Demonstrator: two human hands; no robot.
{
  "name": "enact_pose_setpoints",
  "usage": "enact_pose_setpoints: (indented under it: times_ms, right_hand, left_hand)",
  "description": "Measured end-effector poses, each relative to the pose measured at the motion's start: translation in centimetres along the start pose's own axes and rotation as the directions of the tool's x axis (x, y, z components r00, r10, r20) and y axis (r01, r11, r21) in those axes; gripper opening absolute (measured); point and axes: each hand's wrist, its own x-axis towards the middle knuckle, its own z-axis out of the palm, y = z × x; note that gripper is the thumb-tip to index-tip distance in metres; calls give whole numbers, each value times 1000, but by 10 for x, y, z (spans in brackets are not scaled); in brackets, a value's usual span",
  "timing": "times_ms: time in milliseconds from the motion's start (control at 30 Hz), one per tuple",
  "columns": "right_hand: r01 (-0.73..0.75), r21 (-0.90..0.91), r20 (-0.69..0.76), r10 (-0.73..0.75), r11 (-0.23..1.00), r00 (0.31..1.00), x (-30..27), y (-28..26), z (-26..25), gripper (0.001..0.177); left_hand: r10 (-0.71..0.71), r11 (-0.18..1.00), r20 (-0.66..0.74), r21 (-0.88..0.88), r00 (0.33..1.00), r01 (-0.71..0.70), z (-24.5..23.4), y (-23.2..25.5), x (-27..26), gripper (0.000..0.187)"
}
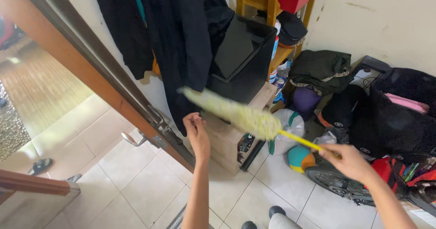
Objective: Dusting off table, boxes, shelves, and small computer equipment with a feather duster.
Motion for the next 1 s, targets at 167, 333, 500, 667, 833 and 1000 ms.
enact_pose_setpoints:
  times_ms: [167, 333, 500, 667, 833, 1000]
  right_hand:
    - [-8, -53, 50, 10, 999, 999, -12, 78, 12, 36]
    - [-74, 67, 23, 72, 995, 997, -31, 108, -27, 36]
    - [-112, 340, -20, 126, 934, 992, -20, 77, -20, 37]
    - [279, 553, -281, -139, 785, 950, 18, 42, 71, 45]
    - [-275, 795, 178, 226, 540, 958, 44, 20, 238, 36]
    - [-426, 842, 399, 149, 330, 905, 40, -56, 312, 43]
  left_hand:
    - [108, 958, 4, 266, 994, -106, 10, 42, 22, 25]
    - [252, 877, 95, 399, 963, -268, 29, 69, 51, 21]
    - [440, 759, 175, 451, 881, -469, 64, 74, 91, 17]
    - [487, 681, 180, 535, 855, -501, 106, 54, 116, 18]
    - [421, 517, 377, 648, 825, -560, 133, 34, 109, 27]
    - [382, 415, 403, 730, 832, -543, 130, 19, 115, 34]
